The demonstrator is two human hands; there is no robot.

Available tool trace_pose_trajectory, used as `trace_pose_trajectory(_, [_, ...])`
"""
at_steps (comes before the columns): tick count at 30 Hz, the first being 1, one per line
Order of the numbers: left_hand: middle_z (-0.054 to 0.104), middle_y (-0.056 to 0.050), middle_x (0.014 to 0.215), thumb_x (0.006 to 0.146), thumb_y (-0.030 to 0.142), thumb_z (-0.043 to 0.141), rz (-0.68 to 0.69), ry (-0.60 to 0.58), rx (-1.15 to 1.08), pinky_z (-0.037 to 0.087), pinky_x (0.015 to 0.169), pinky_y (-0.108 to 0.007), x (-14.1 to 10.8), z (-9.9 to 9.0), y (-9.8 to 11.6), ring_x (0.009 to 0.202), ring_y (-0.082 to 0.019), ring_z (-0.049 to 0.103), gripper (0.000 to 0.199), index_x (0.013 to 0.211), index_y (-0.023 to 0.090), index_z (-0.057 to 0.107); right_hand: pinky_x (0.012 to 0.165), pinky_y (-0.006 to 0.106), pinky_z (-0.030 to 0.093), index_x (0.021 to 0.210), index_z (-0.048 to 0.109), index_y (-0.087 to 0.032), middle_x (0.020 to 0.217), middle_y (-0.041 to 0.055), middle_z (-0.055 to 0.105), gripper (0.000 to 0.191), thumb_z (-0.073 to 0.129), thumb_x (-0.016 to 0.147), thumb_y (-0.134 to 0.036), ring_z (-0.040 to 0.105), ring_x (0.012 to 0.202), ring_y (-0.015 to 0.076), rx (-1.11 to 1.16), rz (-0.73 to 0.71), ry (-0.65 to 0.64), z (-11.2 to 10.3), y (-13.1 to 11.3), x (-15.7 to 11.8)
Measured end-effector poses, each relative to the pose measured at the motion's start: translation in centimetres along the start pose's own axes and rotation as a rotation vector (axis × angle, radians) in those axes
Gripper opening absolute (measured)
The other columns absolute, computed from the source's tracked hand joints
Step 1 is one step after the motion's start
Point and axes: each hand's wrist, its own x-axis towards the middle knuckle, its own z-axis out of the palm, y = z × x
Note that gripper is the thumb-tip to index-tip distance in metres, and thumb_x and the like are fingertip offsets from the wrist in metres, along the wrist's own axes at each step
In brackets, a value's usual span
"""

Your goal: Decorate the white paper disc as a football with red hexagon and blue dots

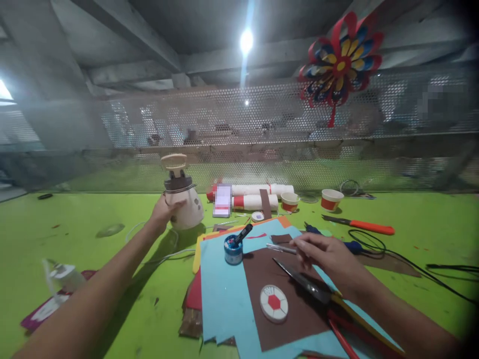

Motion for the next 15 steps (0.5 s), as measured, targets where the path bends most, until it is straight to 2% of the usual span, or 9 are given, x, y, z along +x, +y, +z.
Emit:
trace_pose_trajectory(1, [0.063, -0.009, 0.116, 0.092, 0.036, 0.061, 0.021, -0.044, -0.027, 0.056, 0.082, -0.041, -1.3, -0.8, 0.4, 0.098, -0.023, 0.065, 0.035, 0.119, 0.014, 0.058, 0.056, 0.028, 0.04, 0.071, 0.067, -0.015, 0.06, 0.0008, 0.059, 0.036, 0.068, 0.073, -0.051, 0.051, 0.054, 0.0121, 0.004, -0.028, -0.005, 0.2, -0.7, 0.0])
trace_pose_trajectory(3, [0.067, -0.011, 0.112, 0.079, 0.044, 0.072, 0.047, -0.107, -0.062, 0.057, 0.079, -0.039, -4.2, -2.3, 0.9, 0.096, -0.027, 0.067, 0.052, 0.118, 0.013, 0.058, 0.057, 0.027, 0.041, 0.067, 0.065, -0.015, 0.059, 0.0, 0.057, 0.033, 0.066, 0.075, -0.047, 0.05, 0.054, 0.0115, -0.011, -0.078, -0.038, 1.0, -2.3, -0.2])
trace_pose_trajectory(6, [0.069, -0.014, 0.11, 0.063, 0.054, 0.078, 0.051, -0.12, -0.064, 0.058, 0.074, -0.04, -8.8, -4.1, 1.4, 0.096, -0.032, 0.067, 0.072, 0.118, 0.014, 0.055, 0.058, 0.028, 0.042, 0.072, 0.067, -0.016, 0.059, 0.0, 0.057, 0.029, 0.061, 0.081, -0.043, 0.051, 0.057, 0.0123, -0.104, -0.167, -0.136, 3.3, -4.5, -0.5])
trace_pose_trajectory(9, [0.068, -0.014, 0.11, 0.058, 0.058, 0.077, 0.025, -0.041, 0.007, 0.057, 0.077, -0.044, -13.4, -5.0, 2.0, 0.097, -0.033, 0.067, 0.075, 0.115, 0.016, 0.053, 0.069, 0.033, 0.049, 0.092, 0.07, -0.013, 0.082, 0.0079, 0.068, 0.029, 0.062, 0.082, -0.039, 0.06, 0.069, 0.016, -0.215, -0.318, -0.206, 7.4, -6.1, -0.8])
trace_pose_trajectory(10, [0.068, -0.015, 0.109, 0.057, 0.057, 0.077, 0.013, -0.002, 0.041, 0.056, 0.079, -0.046, -14.7, -5.1, 2.3, 0.097, -0.034, 0.066, 0.074, 0.113, 0.016, 0.052, 0.075, 0.036, 0.051, 0.106, 0.068, -0.012, 0.093, 0.0113, 0.07, 0.038, 0.063, 0.081, -0.04, 0.063, 0.078, 0.0188, -0.231, -0.368, -0.217, 9.0, -6.5, -1.0])
trace_pose_trajectory(12, [0.066, -0.015, 0.108, 0.054, 0.056, 0.078, 0.0, 0.067, 0.105, 0.053, 0.083, -0.049, -17.1, -5.3, 2.9, 0.099, -0.036, 0.065, 0.074, 0.111, 0.017, 0.05, 0.087, 0.042, 0.049, 0.121, 0.062, -0.009, 0.113, 0.0172, 0.067, 0.059, 0.07, 0.075, -0.045, 0.062, 0.1, 0.0257, -0.276, -0.478, -0.186, 12.5, -7.0, -1.2])
trace_pose_trajectory(13, [0.066, -0.015, 0.108, 0.053, 0.054, 0.077, 0.002, 0.094, 0.131, 0.052, 0.085, -0.05, -18.1, -5.4, 3.2, 0.101, -0.037, 0.064, 0.073, 0.11, 0.017, 0.049, 0.092, 0.044, 0.048, 0.123, 0.06, -0.009, 0.12, 0.0189, 0.064, 0.066, 0.074, 0.07, -0.047, 0.06, 0.107, 0.028, -0.269, -0.52, -0.168, 14.2, -7.1, -1.3])
trace_pose_trajectory(15, [0.064, -0.014, 0.108, 0.053, 0.051, 0.074, 0.012, 0.136, 0.172, 0.052, 0.087, -0.051, -19.8, -5.6, 3.6, 0.103, -0.038, 0.063, 0.069, 0.108, 0.019, 0.048, 0.092, 0.043, 0.049, 0.118, 0.062, -0.014, 0.116, 0.0148, 0.067, 0.062, 0.074, 0.069, -0.05, 0.062, 0.105, 0.0262, -0.23, -0.583, -0.209, 17.2, -7.1, -1.5])
